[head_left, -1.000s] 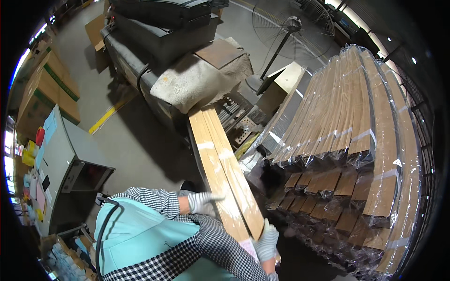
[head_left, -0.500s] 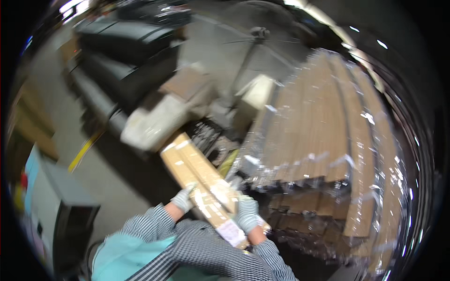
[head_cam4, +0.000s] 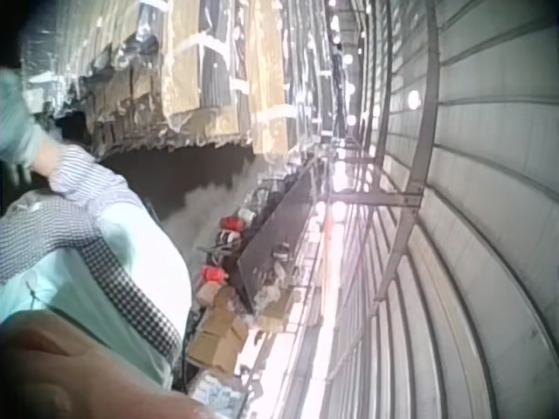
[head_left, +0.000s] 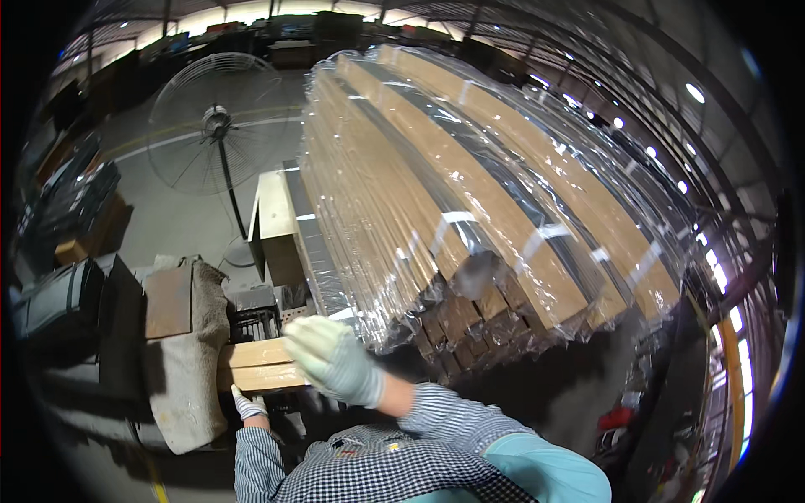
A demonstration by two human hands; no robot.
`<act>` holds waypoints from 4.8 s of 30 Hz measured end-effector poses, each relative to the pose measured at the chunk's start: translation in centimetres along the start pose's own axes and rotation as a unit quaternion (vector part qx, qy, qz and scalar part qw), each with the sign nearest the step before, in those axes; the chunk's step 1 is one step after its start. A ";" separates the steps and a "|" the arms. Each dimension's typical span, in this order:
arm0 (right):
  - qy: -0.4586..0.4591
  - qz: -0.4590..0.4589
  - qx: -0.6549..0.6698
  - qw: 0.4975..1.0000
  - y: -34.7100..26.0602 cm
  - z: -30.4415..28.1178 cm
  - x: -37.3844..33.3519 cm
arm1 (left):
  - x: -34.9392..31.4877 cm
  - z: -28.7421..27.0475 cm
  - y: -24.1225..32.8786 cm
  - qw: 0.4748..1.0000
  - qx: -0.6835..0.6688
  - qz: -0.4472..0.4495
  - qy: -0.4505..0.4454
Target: The recorder puts on work gloves and then stacks long wooden planks from a large pile onto a production line or work surface.
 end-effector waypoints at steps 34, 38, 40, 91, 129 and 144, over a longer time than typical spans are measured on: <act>-0.164 0.457 -0.027 0.874 20.8 20.2 -18.4 | -6.2 33.9 -0.9 0.881 0.248 -0.188 -0.355; -0.011 0.530 0.034 0.848 22.8 25.5 -20.4 | 1.1 27.5 -7.6 0.898 0.238 -0.283 -0.237; -0.062 0.696 0.097 0.709 23.5 27.9 -23.1 | 3.3 24.9 -9.4 0.896 0.258 -0.275 -0.234; -0.534 0.429 0.016 0.728 -1.4 3.3 -46.2 | -36.7 0.8 -24.8 0.890 0.199 -0.410 -0.003; 0.248 0.315 -0.204 0.893 5.2 -22.3 -0.5 | -8.7 16.0 0.3 0.991 0.116 -0.070 -0.007; 0.121 0.299 0.003 0.946 3.3 -18.8 -1.5 | -18.4 57.3 3.2 0.797 0.092 -0.121 -0.584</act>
Point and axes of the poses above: each hand's wrist, its own x-axis towards the middle knuckle, its own z-axis out of the palm, y = z × x, the point moved 6 cm from there along x, towards the middle knuckle, and after that the axes turned 8 degrees about -y, right-handed, at the moved point
